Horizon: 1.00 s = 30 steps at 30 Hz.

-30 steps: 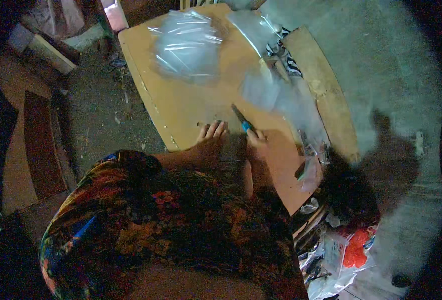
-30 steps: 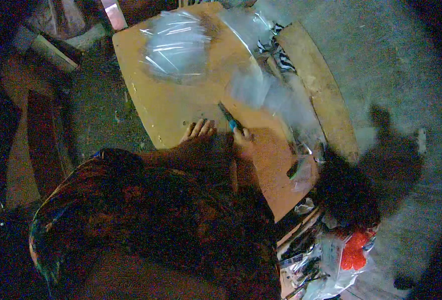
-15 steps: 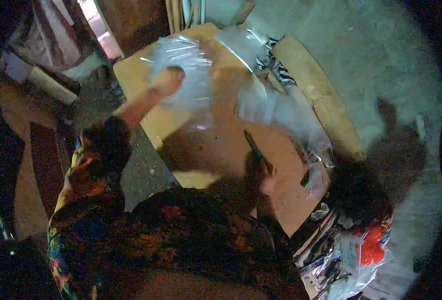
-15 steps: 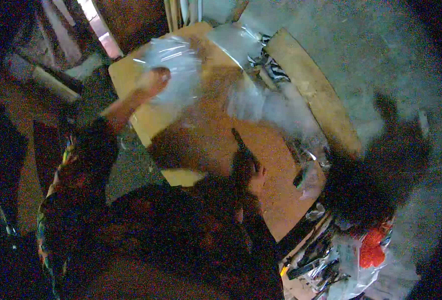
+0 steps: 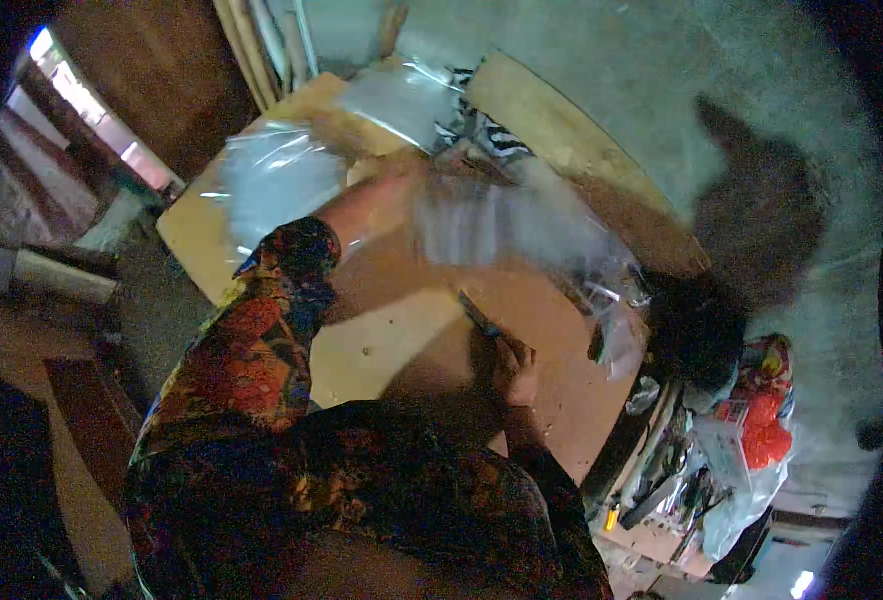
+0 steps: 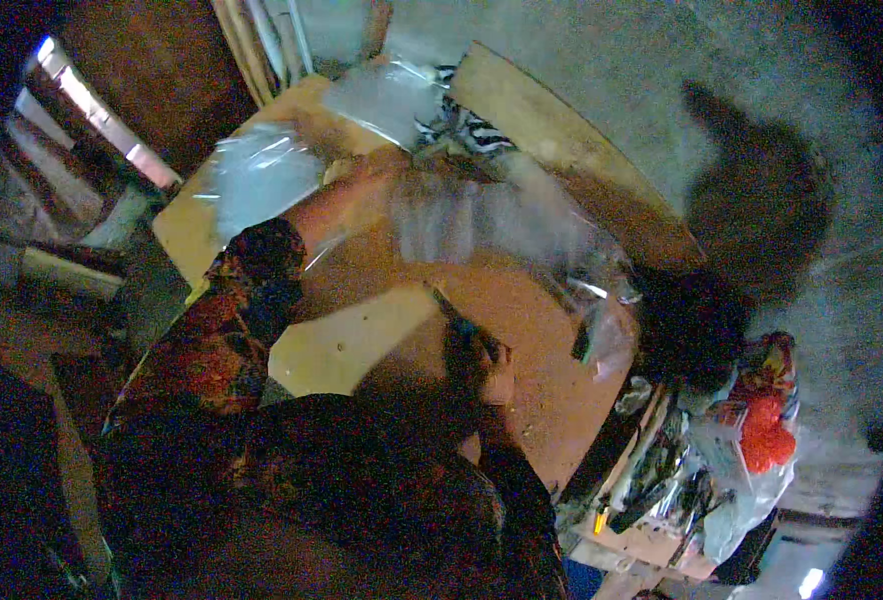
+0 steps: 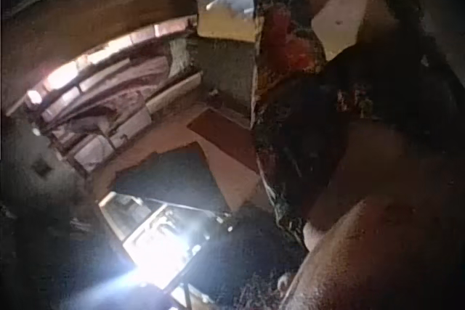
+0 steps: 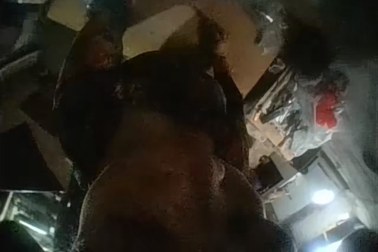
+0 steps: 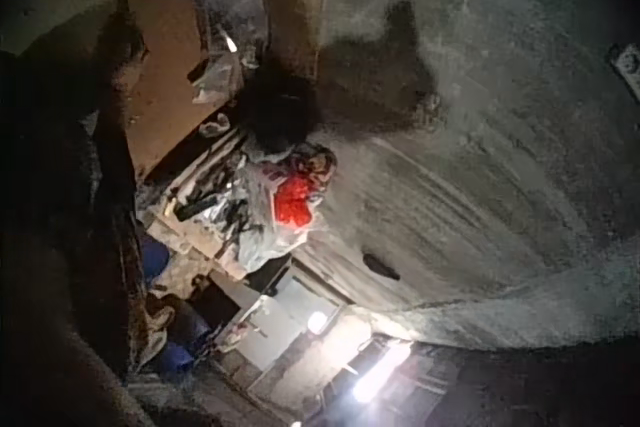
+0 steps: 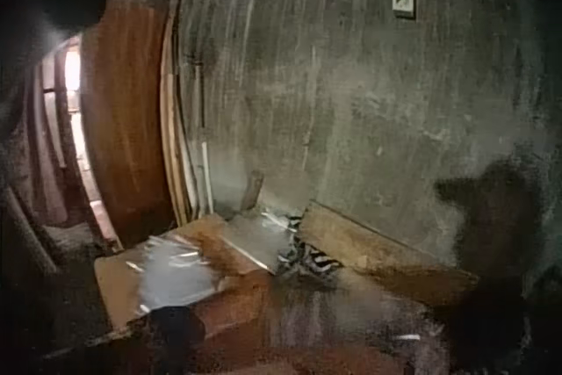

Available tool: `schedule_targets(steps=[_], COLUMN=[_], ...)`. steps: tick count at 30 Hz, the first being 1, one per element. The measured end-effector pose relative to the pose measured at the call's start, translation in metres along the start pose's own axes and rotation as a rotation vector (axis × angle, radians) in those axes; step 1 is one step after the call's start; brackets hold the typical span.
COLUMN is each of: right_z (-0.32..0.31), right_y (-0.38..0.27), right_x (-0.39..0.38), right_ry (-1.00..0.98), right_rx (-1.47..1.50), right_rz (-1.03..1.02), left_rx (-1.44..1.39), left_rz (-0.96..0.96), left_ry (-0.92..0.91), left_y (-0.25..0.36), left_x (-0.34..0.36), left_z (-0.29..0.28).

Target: The person uses a blade to cut through clear plastic sheets and cardboard on a wooden surface, moving the material and repositioning the blade to make several cuts.

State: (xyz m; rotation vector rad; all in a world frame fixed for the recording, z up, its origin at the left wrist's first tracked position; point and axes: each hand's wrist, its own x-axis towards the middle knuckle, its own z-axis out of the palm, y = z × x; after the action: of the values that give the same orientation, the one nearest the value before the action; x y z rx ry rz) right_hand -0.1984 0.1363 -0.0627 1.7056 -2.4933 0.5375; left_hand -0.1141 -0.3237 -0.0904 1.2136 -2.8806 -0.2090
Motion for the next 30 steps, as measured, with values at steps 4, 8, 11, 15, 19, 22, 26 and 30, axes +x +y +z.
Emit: schedule_targets(steps=[4,8,11,15,19,22,26,30], right_z=[-0.028,-0.020,-0.020,-0.008,-0.021,-0.009,0.005,-0.003], right_y=[-0.027,-0.018,-0.022,-0.004,-0.026,-0.013,0.000,-0.010], right_x=[0.010,0.009,0.007,0.002,0.014,0.009,0.006,0.001], right_ry=[-0.044,0.025,-0.012,0.019,0.027,0.064,0.166,0.065], right_rx=[0.265,0.064,0.261,0.217,0.352,0.252,-0.109,0.106], right_rz=[0.295,0.012,0.320,0.221,0.260,0.176,-0.071,0.078], left_rx=[-0.124,-0.064,0.097,-0.046,-0.072,0.033,0.083,-0.154], left_rz=[-0.022,-0.005,0.025,0.067,0.080,0.178,0.189,0.084], left_ry=[-0.269,-0.169,-0.003,0.369,0.605,0.685,0.478,0.082], left_y=[0.014,0.008,0.000,0.004,0.016,0.043,0.112,0.131], left_x=[0.012,0.037,0.063,0.050,-0.018,-0.060,-0.140,-0.171], left_z=[0.056,0.040,-0.010,-0.150,-0.289,-0.320,-0.325,-0.226])
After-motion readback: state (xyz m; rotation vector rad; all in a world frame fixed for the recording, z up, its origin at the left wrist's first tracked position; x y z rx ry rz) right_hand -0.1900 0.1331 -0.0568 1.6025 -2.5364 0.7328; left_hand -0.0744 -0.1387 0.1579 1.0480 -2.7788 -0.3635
